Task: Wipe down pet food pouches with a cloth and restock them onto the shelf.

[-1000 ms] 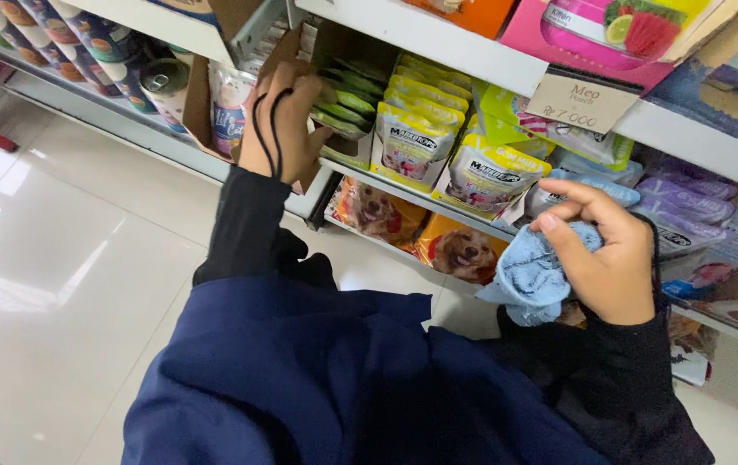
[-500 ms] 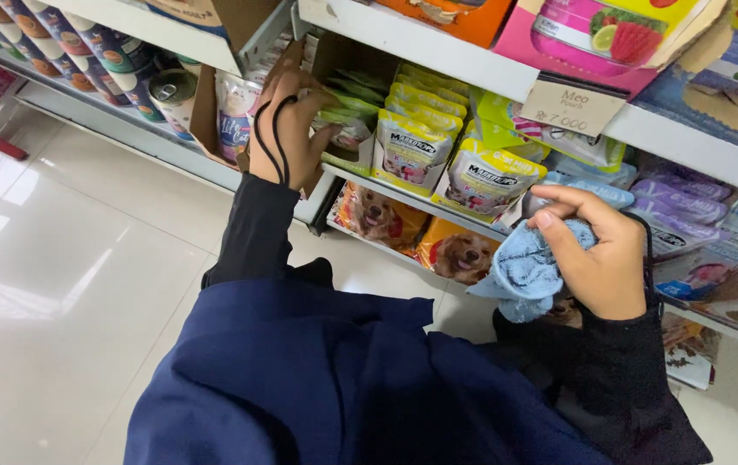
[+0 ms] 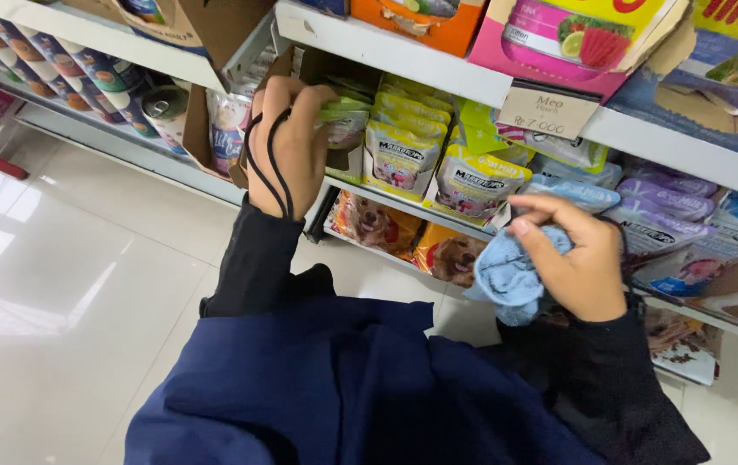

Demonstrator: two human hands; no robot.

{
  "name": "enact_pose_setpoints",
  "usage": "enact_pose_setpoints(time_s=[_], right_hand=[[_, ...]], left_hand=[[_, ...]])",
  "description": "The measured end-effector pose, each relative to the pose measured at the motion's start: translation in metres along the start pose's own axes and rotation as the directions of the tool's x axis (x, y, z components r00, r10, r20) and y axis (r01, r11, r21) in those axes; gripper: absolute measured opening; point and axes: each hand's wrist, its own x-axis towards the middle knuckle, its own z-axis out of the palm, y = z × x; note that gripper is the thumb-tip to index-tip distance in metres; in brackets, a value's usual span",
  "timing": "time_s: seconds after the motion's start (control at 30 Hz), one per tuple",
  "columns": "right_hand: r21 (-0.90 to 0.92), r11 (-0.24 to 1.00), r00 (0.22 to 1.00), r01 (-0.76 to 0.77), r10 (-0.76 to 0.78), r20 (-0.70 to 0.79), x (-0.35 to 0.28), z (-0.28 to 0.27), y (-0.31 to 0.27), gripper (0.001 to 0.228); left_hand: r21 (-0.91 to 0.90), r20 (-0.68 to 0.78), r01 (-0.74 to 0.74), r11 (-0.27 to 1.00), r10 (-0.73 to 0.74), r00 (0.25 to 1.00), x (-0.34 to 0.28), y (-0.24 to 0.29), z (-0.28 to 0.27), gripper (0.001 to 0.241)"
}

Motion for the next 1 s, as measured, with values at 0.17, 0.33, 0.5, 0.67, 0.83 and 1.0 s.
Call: enact_pose_setpoints(time_s=[0.17, 0.33, 0.5, 0.67, 0.83, 1.0], right_hand=[[-0.047, 0.998, 0.995, 0.04, -0.035, 0.098, 0.0, 0.011, -0.011, 0.026], [-0.075, 0.997, 0.984, 0.025, -0.012, 0.177, 0.0, 0.018, -0.017, 0.026], [-0.063, 0.994, 0.951, 0.089, -0.067, 0.301, -0.003, 0.019, -0.015, 0.059], [0.101, 0.987, 0.878, -0.124, 0.061, 0.475, -0.021, 0.039, -0.015, 0.133], [0.645, 0.759, 0.876, -0.088, -0.249, 0.413, -0.057, 0.073, -0.026, 0.121], [0.762, 0.525, 0.915, -0.379, 0.088, 0.395, -0.09, 0.068, -0.011, 0.109]], left_hand=[[-0.059, 0.064, -0.021, 0.998, 0.025, 0.998, 0.008, -0.009, -0.027, 0.032], [-0.116, 0.047, 0.018, 0.993, -0.012, 0.999, 0.011, -0.014, -0.05, 0.025], [-0.224, 0.152, 0.09, 0.97, -0.056, 0.987, 0.017, 0.022, -0.099, 0.029], [-0.47, 0.31, 0.042, 0.882, 0.12, 0.943, 0.017, 0.067, -0.126, 0.036], [-0.719, 0.458, 0.153, 0.678, 0.296, 0.838, 0.017, 0.08, -0.089, 0.039], [-0.547, 0.524, 0.186, 0.816, 0.161, 0.836, 0.02, 0.087, -0.044, 0.057]])
